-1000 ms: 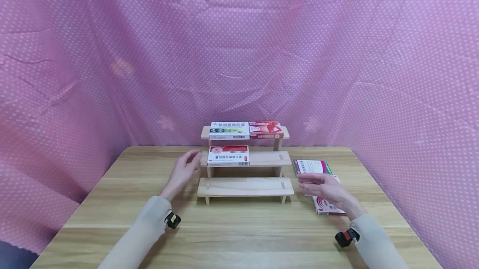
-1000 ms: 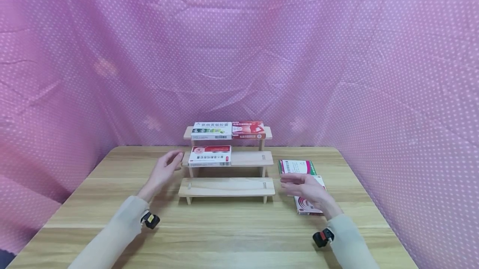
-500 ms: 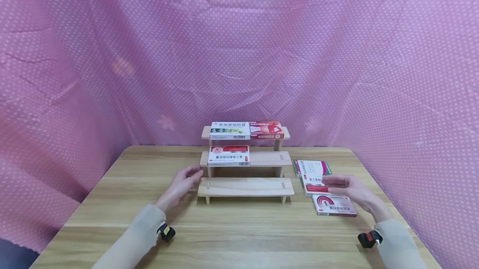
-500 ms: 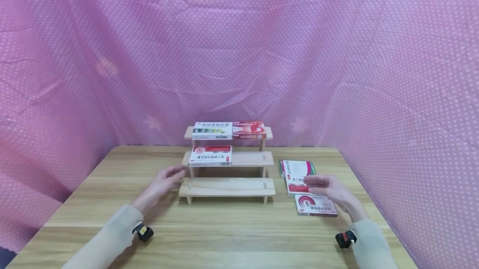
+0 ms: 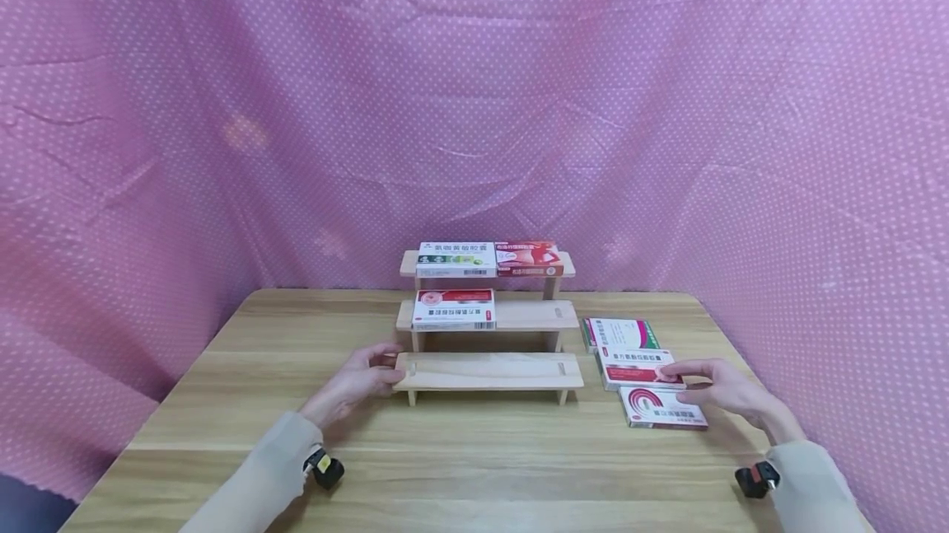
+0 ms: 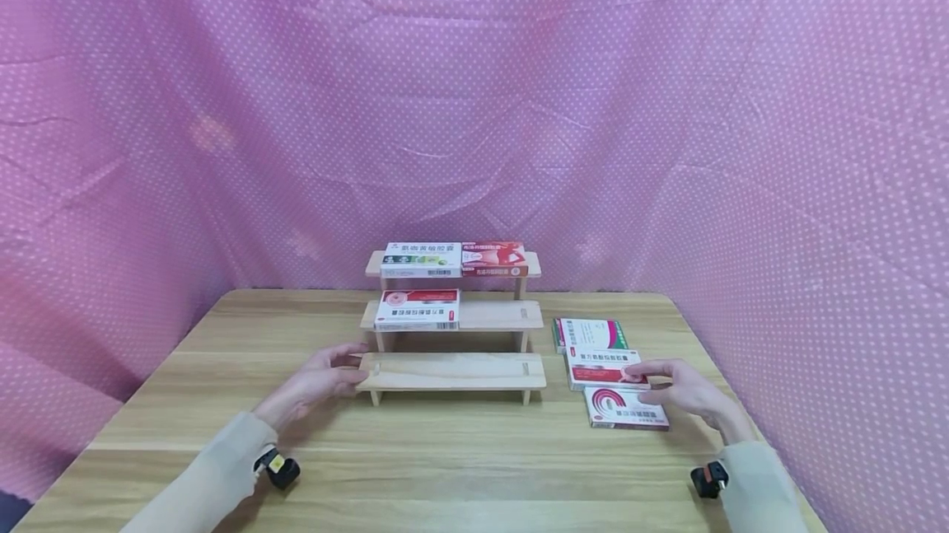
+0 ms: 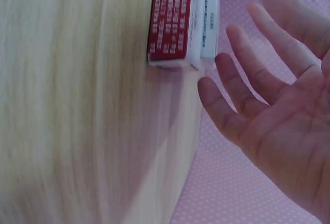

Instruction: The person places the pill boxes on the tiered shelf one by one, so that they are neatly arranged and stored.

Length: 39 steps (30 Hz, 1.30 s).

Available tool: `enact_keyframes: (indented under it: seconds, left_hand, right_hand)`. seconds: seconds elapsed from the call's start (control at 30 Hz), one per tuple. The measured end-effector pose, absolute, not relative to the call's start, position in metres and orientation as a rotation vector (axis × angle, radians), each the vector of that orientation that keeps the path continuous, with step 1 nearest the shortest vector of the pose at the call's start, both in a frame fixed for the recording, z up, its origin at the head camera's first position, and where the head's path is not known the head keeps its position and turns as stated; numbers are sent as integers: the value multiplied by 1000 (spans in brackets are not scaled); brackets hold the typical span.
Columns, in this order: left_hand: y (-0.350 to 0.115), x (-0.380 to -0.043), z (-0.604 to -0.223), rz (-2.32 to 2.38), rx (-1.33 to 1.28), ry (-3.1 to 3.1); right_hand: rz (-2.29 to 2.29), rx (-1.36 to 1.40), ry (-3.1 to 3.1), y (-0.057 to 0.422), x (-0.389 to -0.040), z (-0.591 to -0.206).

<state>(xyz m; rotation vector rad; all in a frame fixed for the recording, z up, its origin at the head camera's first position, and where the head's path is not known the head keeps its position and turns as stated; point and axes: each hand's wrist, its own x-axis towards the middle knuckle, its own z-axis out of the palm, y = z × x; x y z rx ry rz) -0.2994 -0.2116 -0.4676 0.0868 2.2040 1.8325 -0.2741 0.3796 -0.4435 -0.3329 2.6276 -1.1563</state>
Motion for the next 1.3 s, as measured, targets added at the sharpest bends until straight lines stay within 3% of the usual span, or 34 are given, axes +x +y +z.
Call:
enact_keyframes:
  seconds: [0.97,1.3]
  left_hand:
    - [-210,-297,-465,1812,112,2214]
    - [-211,-295,-464,1828,143,2187]
  right_hand:
    - [-1098,-349,2571,391,-261,-449]
    - [-1005,-468,2551,391,-252,-452]
